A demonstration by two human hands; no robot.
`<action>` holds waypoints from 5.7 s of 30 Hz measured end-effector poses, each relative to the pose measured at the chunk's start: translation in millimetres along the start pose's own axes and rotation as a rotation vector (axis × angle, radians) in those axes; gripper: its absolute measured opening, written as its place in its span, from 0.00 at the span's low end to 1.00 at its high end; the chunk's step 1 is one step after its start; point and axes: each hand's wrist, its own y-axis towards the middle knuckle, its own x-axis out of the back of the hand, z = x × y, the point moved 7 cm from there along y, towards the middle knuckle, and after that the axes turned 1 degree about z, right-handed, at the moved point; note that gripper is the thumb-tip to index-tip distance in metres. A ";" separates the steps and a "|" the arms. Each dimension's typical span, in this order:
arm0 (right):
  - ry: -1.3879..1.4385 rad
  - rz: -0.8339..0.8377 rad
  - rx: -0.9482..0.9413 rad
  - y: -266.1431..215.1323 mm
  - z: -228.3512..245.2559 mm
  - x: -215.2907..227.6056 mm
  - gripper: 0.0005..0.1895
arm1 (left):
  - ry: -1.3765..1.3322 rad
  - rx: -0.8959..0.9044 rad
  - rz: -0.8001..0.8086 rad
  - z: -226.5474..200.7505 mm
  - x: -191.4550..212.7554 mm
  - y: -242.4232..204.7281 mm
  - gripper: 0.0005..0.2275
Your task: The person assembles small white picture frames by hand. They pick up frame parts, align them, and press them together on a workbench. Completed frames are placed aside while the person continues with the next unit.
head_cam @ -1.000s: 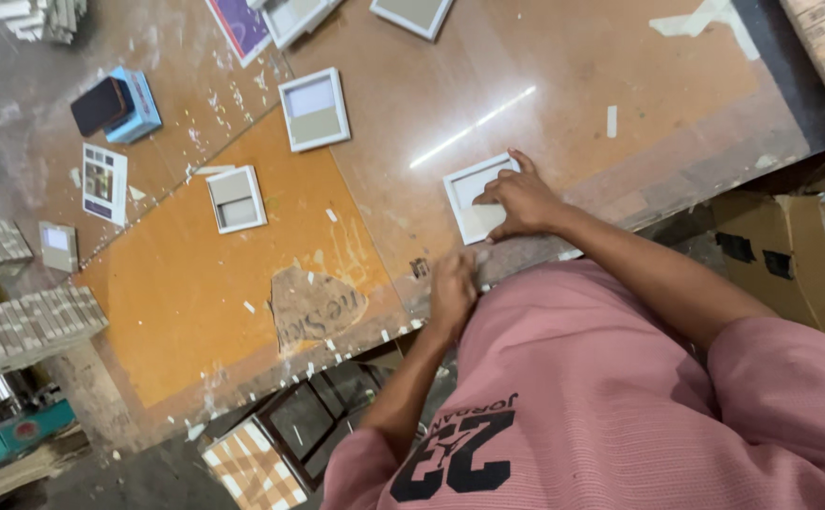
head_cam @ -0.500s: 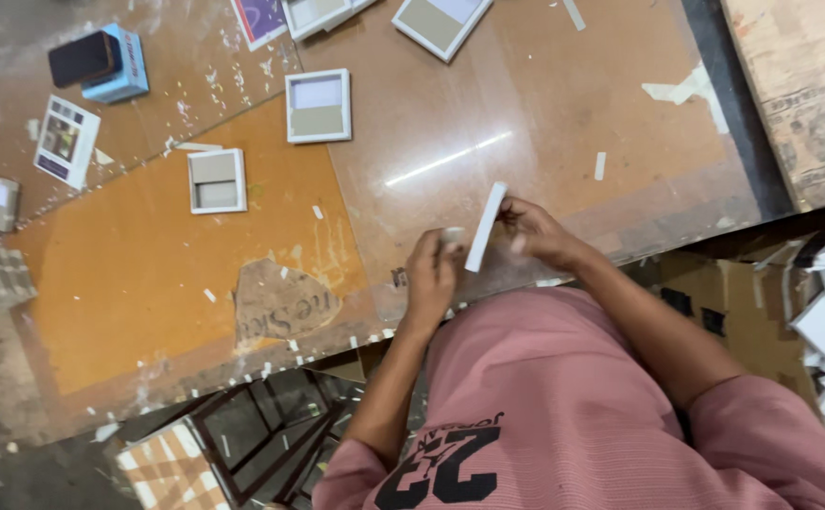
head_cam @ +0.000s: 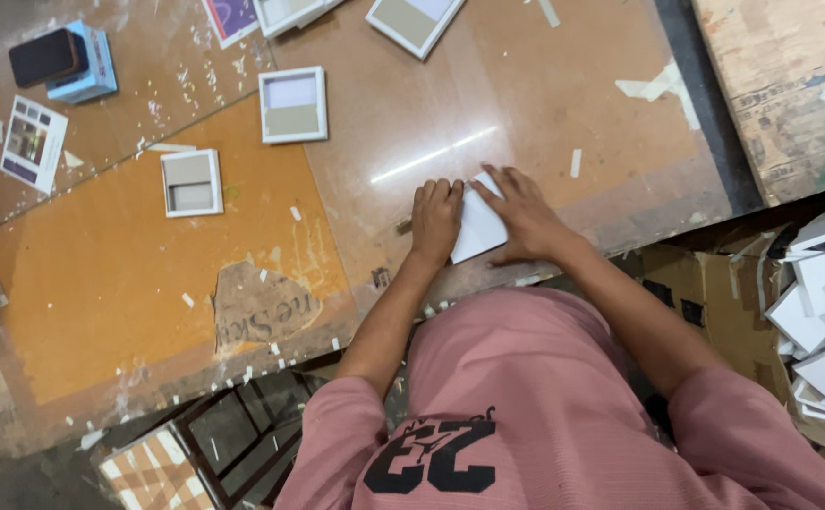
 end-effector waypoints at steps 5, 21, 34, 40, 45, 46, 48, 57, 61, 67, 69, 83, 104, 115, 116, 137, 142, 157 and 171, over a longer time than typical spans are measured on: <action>-0.076 0.085 -0.030 28.2 -6.2 -10.0 0.74 | -0.006 -0.006 0.017 -12.3 -9.1 -40.0 0.14; 0.305 0.092 0.229 26.0 -38.9 -23.7 0.83 | -0.108 -0.035 0.002 -10.6 -5.2 12.8 0.07; 0.025 0.160 0.139 30.5 -27.9 1.7 0.68 | -0.193 -0.300 0.408 -12.8 13.6 -112.7 0.11; 0.144 -0.341 -0.303 -148.4 -122.1 68.0 0.59 | -0.006 -0.127 0.210 27.3 40.5 -180.6 0.16; 0.139 -0.432 -1.354 -393.2 -177.6 130.7 0.60 | 0.095 -0.094 0.086 32.1 30.9 -175.7 0.15; 0.133 -0.403 -1.496 -414.8 -178.2 128.8 0.60 | 0.089 -0.091 0.080 31.4 30.9 -174.1 0.15; 0.203 -0.580 -1.480 -412.3 -171.3 125.2 0.60 | 0.087 -0.094 0.070 27.8 33.5 -171.1 0.15; 0.114 -0.514 -0.148 119.8 -92.3 38.2 0.34 | 0.102 0.117 -0.115 36.5 50.6 -164.3 0.15; 0.171 -0.215 0.321 307.7 14.5 2.1 0.35 | 0.169 0.323 -0.222 50.4 57.0 -167.1 0.14; -0.148 0.380 0.380 364.4 99.7 -96.0 0.33 | 0.227 0.503 -0.282 61.8 57.1 -173.2 0.15; -0.137 0.380 0.334 336.1 94.7 -101.0 0.21 | 0.236 0.607 -0.313 70.8 62.6 -173.8 0.13; 0.057 0.589 -0.031 104.6 24.4 -37.3 0.47 | -0.148 0.268 -0.185 77.1 59.1 -44.1 0.13; -0.135 0.577 0.193 60.9 32.0 -66.3 0.18 | -0.150 0.213 -0.186 33.1 78.9 -79.6 0.15; -0.026 0.359 0.330 22.5 28.7 -78.5 0.07 | -0.220 0.042 0.102 17.5 44.6 -68.4 0.09; -0.056 0.357 0.347 17.4 28.5 -79.9 0.06 | -0.284 0.077 0.130 19.2 49.7 -77.1 0.08; 0.304 -0.066 -0.182 6.0 -11.9 -43.8 0.11 | -0.635 0.450 0.087 14.5 12.9 -75.5 0.09; 0.400 0.092 -0.353 14.9 -41.4 -78.9 0.18 | -0.230 0.385 -0.095 22.3 32.5 -66.0 0.10; 1.096 0.212 -0.765 13.8 -60.1 -112.5 0.17 | -0.144 0.339 -0.215 16.0 27.2 -44.9 0.08; 1.248 0.166 -0.774 5.4 -69.7 -127.3 0.18 | -0.175 0.217 -0.020 4.4 16.1 -62.0 0.05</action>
